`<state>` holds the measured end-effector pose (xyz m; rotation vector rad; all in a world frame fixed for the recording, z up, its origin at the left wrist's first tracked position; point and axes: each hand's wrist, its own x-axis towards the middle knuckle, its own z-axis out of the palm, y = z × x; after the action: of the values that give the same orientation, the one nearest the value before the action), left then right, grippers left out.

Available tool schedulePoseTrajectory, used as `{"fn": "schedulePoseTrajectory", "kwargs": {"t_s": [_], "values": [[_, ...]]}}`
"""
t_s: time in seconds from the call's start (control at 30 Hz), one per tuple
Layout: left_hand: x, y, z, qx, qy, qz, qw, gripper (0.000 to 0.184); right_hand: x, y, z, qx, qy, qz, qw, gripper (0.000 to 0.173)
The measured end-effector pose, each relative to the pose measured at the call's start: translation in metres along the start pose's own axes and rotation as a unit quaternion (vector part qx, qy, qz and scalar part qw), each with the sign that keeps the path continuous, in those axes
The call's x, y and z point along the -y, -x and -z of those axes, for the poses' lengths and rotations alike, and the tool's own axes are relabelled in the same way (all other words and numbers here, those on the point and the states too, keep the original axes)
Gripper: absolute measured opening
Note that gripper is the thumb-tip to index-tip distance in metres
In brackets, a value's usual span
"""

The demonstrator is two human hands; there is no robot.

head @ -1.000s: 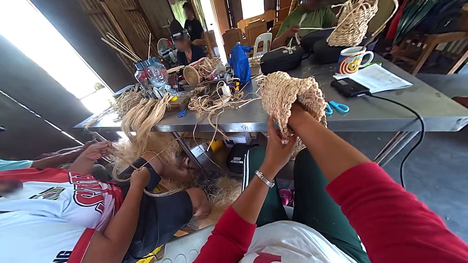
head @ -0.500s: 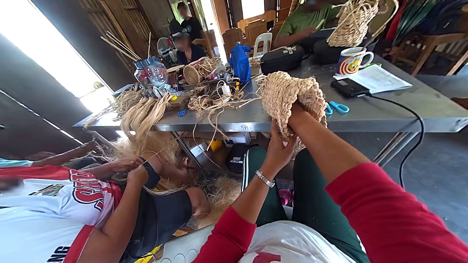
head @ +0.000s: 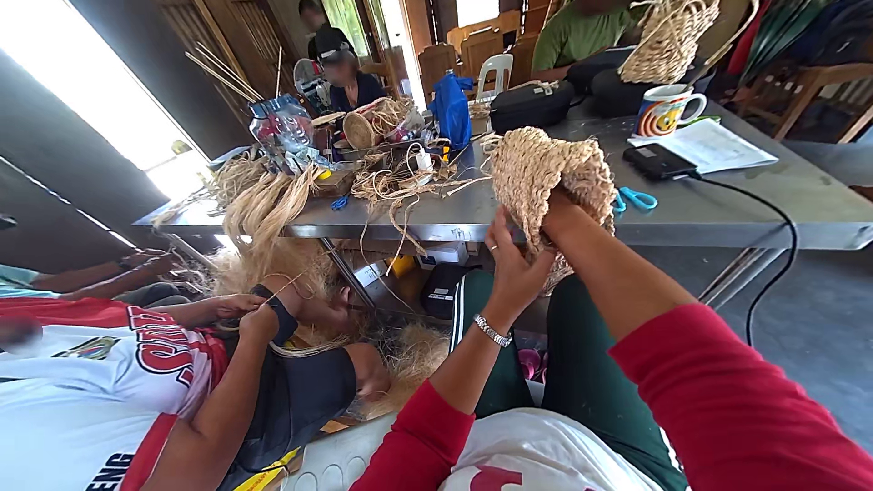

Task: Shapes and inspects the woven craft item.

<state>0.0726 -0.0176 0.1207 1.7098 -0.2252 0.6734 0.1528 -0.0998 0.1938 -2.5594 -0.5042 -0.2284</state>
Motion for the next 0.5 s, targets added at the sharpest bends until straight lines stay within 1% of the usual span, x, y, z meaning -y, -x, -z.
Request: {"fn": "schedulePoseTrajectory", "kwargs": {"t_s": [0.07, 0.17, 0.2, 0.27, 0.3, 0.33, 0.4, 0.5], "values": [[-0.011, -0.006, 0.007, -0.032, 0.004, -0.065, 0.997, 0.095, 0.001, 0.008, 0.002, -0.004, -0.021, -0.001, 1.0, 0.044], [-0.043, -0.018, 0.019, -0.032, -0.033, -0.1, 0.994, 0.088, 0.005, 0.01, 0.013, 0.042, -0.002, -0.006, 0.999, 0.045], [-0.053, -0.024, 0.021, -0.028, -0.05, -0.117, 0.991, 0.087, 0.0, 0.003, 0.009, 0.038, 0.005, -0.003, 0.999, 0.048], [-0.065, -0.045, 0.019, -0.028, -0.068, -0.17, 0.983, 0.084, -0.011, -0.002, 0.002, 0.03, -0.004, 0.024, 0.999, 0.047], [-0.065, -0.06, 0.015, -0.037, -0.07, -0.202, 0.976, 0.082, -0.013, -0.003, 0.001, 0.044, -0.019, 0.023, 0.999, 0.047], [-0.066, -0.072, 0.012, -0.031, -0.079, -0.219, 0.972, 0.08, -0.015, -0.001, 0.001, 0.053, -0.031, 0.023, 0.998, 0.048], [-0.068, -0.09, 0.009, 0.007, -0.111, -0.224, 0.968, 0.074, -0.018, 0.003, 0.001, 0.044, -0.051, 0.03, 0.997, 0.045], [-0.074, -0.103, 0.005, 0.086, -0.147, -0.202, 0.964, 0.061, -0.017, 0.006, 0.001, 0.032, -0.048, 0.023, 0.998, 0.045]]}}
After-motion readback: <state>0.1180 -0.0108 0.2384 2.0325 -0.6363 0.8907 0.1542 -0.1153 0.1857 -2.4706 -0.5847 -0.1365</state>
